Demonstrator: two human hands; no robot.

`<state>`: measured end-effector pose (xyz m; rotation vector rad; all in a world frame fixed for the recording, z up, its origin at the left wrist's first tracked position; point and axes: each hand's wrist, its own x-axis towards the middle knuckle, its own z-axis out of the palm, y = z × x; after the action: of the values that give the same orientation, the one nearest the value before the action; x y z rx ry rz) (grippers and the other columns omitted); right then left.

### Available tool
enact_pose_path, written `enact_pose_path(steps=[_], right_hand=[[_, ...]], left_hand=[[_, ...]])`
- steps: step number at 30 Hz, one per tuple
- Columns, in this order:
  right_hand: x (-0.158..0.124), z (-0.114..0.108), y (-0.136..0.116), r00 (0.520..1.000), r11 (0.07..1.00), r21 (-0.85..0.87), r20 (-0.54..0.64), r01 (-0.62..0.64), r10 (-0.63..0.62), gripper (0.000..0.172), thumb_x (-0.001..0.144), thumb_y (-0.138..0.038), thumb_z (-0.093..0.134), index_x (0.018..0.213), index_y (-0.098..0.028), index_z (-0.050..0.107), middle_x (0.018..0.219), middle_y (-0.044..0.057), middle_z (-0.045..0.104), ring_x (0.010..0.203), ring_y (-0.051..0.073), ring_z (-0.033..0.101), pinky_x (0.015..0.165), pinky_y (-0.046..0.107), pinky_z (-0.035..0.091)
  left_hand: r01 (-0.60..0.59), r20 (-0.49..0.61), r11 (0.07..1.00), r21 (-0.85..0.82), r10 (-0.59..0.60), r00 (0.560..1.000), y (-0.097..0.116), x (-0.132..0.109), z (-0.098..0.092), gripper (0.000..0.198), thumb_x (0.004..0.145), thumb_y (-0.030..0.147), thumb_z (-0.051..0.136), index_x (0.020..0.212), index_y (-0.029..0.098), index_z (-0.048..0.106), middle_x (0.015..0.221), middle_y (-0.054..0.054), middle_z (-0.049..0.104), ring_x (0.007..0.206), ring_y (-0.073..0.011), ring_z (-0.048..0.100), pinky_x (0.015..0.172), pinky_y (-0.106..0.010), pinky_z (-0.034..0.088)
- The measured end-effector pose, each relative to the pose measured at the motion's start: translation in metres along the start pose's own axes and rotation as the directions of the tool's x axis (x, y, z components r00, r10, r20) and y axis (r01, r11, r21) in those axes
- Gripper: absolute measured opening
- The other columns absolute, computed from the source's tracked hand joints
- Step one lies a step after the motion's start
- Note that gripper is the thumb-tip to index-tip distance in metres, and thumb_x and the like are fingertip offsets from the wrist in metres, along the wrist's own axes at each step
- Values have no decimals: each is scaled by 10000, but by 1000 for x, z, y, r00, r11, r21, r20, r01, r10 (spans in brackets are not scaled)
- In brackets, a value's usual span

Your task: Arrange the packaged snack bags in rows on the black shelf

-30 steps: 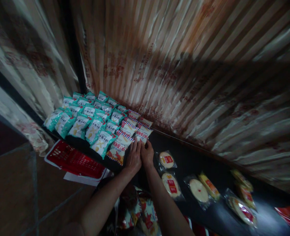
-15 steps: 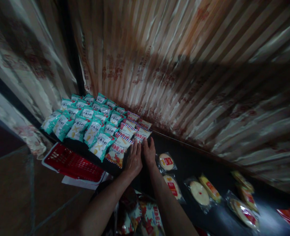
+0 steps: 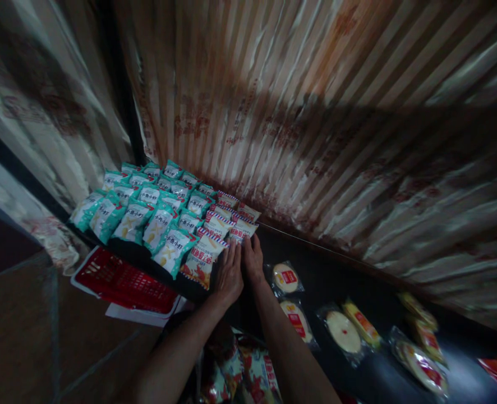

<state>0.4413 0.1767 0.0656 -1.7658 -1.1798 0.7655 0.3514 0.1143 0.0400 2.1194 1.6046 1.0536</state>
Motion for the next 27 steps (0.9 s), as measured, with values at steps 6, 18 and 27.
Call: enact_pose_path(steps=[6,18,27], right_hand=[[1,-1,1,998,997,43,29,58,-60,669,837,-613,394,1331,-173,498,1242,116,623,1130,247,581,978,357,411],[-26,-7,-1,998,999,7,-32,54,-53,739,856,-598,338,1392,-91,398,1376,182,496,1272,259,476,1063,380,345],[-73,-22,-1,988,998,-46,-145,50,-56,539,888,-420,365,1271,-74,521,1301,187,560,1226,255,512,1046,392,357]], left_hand=[[-28,-15,1000,-4,28,999,-5,0,6,643,826,10,316,1458,106,249,1535,-133,229,1435,-224,72,1166,-463,246],[-93,-81,994,59,98,992,-4,0,6,551,870,51,312,1418,106,333,1508,-114,320,1436,-215,114,1153,-420,297],[-167,-53,986,25,168,984,3,-9,-9,419,909,95,343,1300,117,491,1422,-125,457,1396,-204,292,1128,-410,355]])
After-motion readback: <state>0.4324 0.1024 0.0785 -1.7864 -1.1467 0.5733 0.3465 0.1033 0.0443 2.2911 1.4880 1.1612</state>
